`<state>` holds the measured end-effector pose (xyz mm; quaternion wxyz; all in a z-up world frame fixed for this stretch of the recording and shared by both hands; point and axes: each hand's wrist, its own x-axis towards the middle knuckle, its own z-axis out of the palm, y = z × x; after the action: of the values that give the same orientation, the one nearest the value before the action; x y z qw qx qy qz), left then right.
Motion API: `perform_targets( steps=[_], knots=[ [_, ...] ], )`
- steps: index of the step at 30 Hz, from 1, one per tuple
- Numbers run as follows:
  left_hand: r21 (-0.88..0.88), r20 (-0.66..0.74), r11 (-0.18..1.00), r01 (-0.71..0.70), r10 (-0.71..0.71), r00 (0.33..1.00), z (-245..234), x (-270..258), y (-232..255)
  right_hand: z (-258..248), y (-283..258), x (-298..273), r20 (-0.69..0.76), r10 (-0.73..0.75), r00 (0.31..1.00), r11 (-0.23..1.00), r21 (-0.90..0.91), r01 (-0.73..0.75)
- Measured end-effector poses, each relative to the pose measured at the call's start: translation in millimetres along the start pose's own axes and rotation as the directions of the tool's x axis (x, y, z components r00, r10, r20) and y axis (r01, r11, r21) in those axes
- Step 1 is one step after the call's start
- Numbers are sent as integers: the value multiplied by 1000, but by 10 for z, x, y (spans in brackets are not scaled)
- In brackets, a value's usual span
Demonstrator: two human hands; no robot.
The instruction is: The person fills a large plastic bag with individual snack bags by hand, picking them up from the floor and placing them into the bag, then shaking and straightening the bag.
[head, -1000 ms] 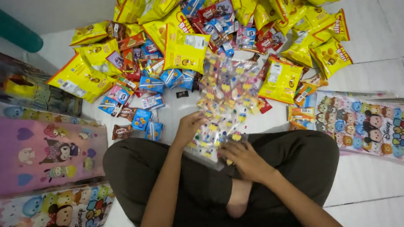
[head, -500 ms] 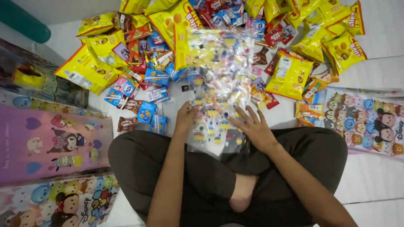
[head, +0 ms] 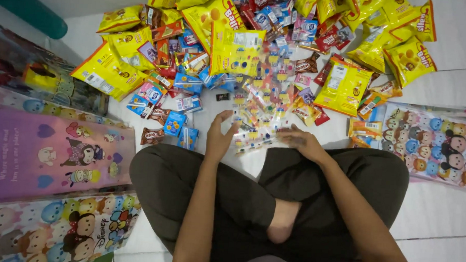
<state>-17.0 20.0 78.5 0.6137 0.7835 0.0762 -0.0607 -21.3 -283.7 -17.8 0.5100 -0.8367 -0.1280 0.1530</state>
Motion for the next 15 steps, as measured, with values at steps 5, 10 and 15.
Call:
perform_targets(
  steps=[5,10,15],
  knots=[
    [-56,134,996,-73,80,988,-87,-223,143,105,445,-17,111,149,983,978,-165,-130],
    [-1,216,992,-122,120,969,-88,-322,144,65,-29,-114,218,259,941,852,-511,-116],
    [131,230,981,-142,109,967,-114,-300,32,64,-132,-221,287,233,929,690,-723,50]
  ],
)
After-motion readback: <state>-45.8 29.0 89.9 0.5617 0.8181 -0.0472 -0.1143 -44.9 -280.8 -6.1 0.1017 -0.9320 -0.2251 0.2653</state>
